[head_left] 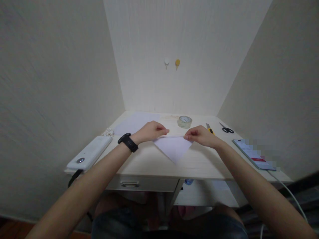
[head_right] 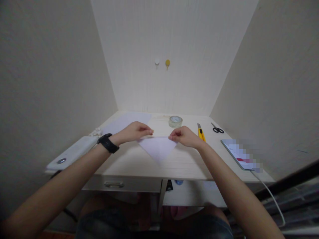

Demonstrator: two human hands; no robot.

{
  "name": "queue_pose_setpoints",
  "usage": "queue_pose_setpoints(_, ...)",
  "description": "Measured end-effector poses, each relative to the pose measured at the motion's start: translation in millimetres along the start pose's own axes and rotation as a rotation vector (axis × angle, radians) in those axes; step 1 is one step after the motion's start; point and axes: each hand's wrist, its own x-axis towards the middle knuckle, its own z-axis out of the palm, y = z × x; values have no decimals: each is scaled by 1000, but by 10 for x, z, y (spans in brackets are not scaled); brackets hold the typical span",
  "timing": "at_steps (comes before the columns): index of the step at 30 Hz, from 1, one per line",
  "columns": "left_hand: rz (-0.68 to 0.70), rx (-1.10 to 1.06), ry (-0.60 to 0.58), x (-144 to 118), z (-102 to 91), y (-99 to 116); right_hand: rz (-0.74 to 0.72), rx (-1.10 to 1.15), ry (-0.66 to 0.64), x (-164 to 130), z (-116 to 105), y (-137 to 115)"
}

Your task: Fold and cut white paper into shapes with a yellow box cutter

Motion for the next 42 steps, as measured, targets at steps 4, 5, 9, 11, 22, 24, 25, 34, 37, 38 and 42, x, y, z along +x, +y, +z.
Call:
queue_pose_setpoints(4,66,-62,-152,93,244,170,-22,43,-55,38,70,-78)
queue_pose_setpoints(5,56,-89,-160,103,266,162,-9,49,-77,29,58,-85)
queue_pose_setpoints(9,-2,-140,-173,106,239,42,49,37,-134,-54,-77,-55)
queue_pose_setpoints(11,-1,-164,-187,96,214,1,68,40,-111,-95,-150,-29)
queue_pose_setpoints(22,41,-142,-275,87,273,35,100,97,-112,-128,-209,-33)
queue_pose_setpoints(24,11,-152,-270,71,225,-6,126,109,-109,-166,-299,33)
queue_pose_setpoints(25,-7,-159,-256,61,198,-29,139,122,-89,-189,-351,83)
queue_pose_setpoints(34,-339,-590,180,24,393,-97,308,589,255,-303,135,320)
queue_pose_setpoints(37,-377,-698,202,-5,570,-67,363,768,276,-283,481,253)
queue_pose_setpoints(38,-384,-727,197,-25,612,-52,387,798,341,-273,552,239)
queue_pose_setpoints(42,-392,-812,179,-119,694,6,394,885,477,-243,637,230)
